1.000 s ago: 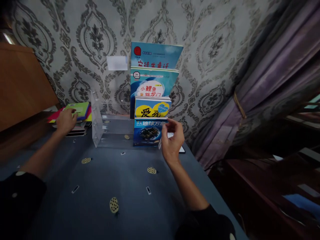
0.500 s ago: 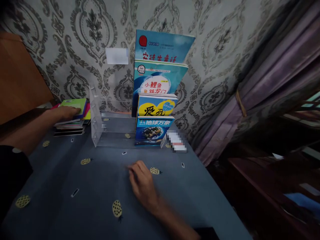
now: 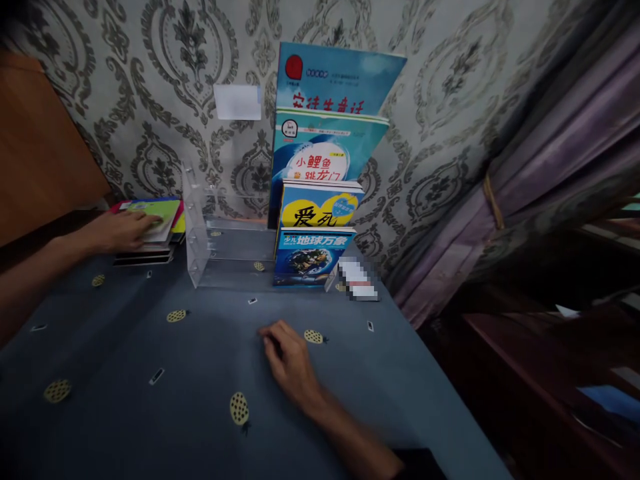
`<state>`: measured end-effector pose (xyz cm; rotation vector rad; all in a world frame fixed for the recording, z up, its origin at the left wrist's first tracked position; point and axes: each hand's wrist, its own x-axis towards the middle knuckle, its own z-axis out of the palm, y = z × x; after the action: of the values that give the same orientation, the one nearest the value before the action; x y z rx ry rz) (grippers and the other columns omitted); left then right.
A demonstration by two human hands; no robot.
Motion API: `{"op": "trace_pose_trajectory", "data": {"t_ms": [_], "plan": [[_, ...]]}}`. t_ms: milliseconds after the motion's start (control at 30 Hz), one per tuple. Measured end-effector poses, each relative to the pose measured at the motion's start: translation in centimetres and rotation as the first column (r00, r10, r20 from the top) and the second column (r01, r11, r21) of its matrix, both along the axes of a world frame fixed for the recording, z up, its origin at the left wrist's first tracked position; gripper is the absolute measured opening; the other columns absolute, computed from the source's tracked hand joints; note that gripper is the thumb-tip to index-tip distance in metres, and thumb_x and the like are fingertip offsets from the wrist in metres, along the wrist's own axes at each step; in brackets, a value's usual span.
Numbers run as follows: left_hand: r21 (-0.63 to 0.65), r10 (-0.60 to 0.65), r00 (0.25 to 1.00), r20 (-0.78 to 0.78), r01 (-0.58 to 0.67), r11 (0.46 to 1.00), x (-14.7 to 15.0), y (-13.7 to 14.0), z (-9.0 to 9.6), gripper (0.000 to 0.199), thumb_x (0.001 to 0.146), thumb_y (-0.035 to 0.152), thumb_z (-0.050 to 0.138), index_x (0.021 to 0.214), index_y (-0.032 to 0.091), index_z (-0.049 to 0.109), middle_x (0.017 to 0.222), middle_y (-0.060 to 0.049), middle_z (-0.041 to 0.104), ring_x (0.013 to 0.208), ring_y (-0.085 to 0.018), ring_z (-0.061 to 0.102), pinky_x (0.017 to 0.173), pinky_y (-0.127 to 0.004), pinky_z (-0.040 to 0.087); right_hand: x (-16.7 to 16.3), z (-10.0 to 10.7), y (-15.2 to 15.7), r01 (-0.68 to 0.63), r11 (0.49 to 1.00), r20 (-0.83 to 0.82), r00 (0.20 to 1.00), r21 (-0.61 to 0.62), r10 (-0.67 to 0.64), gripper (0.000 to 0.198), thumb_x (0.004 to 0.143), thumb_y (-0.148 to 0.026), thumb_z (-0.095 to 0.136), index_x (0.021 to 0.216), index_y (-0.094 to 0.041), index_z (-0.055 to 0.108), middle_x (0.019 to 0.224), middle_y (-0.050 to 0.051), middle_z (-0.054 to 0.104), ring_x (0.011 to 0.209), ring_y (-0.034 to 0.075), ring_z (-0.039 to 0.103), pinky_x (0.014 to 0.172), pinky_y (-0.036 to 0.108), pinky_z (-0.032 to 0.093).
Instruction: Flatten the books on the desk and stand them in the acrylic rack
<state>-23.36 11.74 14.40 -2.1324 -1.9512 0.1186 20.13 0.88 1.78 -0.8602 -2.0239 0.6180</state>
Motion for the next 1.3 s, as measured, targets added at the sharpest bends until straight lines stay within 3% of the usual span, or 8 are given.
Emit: {"op": "trace_pose_trajectory", "data": {"t_ms": [200,433,700,800,900,1000,1167,1300], "plan": [[-0.127,0.084,0.989,-0.12,-0.099,0.987,0.9,-2.1,-2.1,0.085,0.087,0.038,0.066,0.155,0.015,0.022,0.157,-0.027,0.03,0.14,-0.046,0.032,0.102,-0.069,0.035,-0.1,-0.2,0.1,0.004,1.0,0.015,1.0,-0.023,-0.004,0.018,0.093,-0.013,0.049,0.091,-0.021,0.064,0.078,0.002,0.064,0.07,0.015,0.06,0.063,0.024,0.046],[0.014,0.113,0.991,-0.077,-0.113,0.994,0.7,-3.2,-3.4,0.059,0.094,0.013,0.03,0.154,0.013,0.03,0.154,-0.024,0.038,0.135,-0.041,0.042,0.095,-0.057,0.047,-0.1,-0.2,0.1,-0.003,0.999,0.059,0.998,-0.044,0.006,0.018,0.092,-0.014,0.048,0.089,-0.021,0.064,0.079,0.003,0.065,0.071,0.016,0.062,0.064,0.026,0.046],[0.087,0.071,0.996,-0.061,-0.065,0.994,2.8,-11.0,-6.0,0.064,0.091,0.013,0.036,0.154,0.017,0.033,0.158,-0.018,0.036,0.144,-0.039,0.034,0.106,-0.059,0.039,-0.1,-0.2,0.0,-0.019,0.999,0.065,0.998,-0.051,0.022,0.018,0.092,-0.016,0.047,0.091,-0.021,0.065,0.083,0.004,0.068,0.076,0.017,0.064,0.069,0.028,0.049],[-0.059,0.015,1.0,-0.015,-0.016,0.998,3.2,-15.6,-7.7,0.067,0.09,0.023,0.047,0.155,0.025,0.033,0.161,-0.013,0.032,0.148,-0.04,0.026,0.109,-0.064,0.034,-0.1,-0.2,-0.1,-0.027,0.998,0.066,0.997,-0.055,0.03,0.019,0.092,-0.016,0.047,0.092,-0.021,0.065,0.084,0.004,0.069,0.076,0.018,0.065,0.069,0.029,0.049],[-0.333,-0.015,0.976,0.219,0.089,0.939,2.7,-18.6,-8.9,0.077,0.083,0.054,0.061,0.154,0.036,0.035,0.161,-0.007,0.035,0.146,-0.039,0.034,0.109,-0.055,0.04,-0.1,-0.1,-0.1,-0.032,0.998,0.077,0.996,-0.05,0.036,0.018,0.092,-0.016,0.048,0.091,-0.021,0.065,0.082,0.004,0.068,0.074,0.018,0.064,0.067,0.029,0.049],[-0.346,0.037,0.937,0.347,0.091,0.934,1.8,-18.1,-9.2,0.076,0.087,0.064,0.05,0.155,0.033,0.033,0.161,-0.005,0.034,0.147,-0.033,0.034,0.114,-0.046,0.038,-0.1,-0.1,-0.1,-0.027,0.999,0.076,0.997,-0.038,0.03,0.018,0.091,-0.017,0.049,0.091,-0.021,0.066,0.082,0.004,0.068,0.071,0.018,0.063,0.066,0.029,0.049],[-0.188,0.17,0.933,0.317,-0.114,0.976,1.2,-12.8,-9.8,0.072,0.095,0.054,0.035,0.155,0.014,0.03,0.161,-0.017,0.032,0.147,-0.035,0.033,0.114,-0.05,0.035,-0.2,-0.3,0.0,-0.021,0.999,0.079,0.997,-0.029,0.023,0.018,0.089,-0.015,0.049,0.089,-0.021,0.066,0.081,0.003,0.068,0.071,0.018,0.063,0.066,0.029,0.049],[-0.122,0.152,0.935,0.32,-0.118,0.986,1.6,-10.9,-11.4,0.063,0.099,0.045,0.025,0.15,0.014,0.042,0.156,-0.016,0.041,0.147,-0.03,0.034,0.117,-0.047,0.03,-0.2,-0.4,0.1,-0.003,1.0,0.079,0.997,-0.028,0.005,0.019,0.09,-0.015,0.049,0.089,-0.02,0.066,0.082,0.004,0.068,0.072,0.018,0.063,0.067,0.028,0.048]]}}
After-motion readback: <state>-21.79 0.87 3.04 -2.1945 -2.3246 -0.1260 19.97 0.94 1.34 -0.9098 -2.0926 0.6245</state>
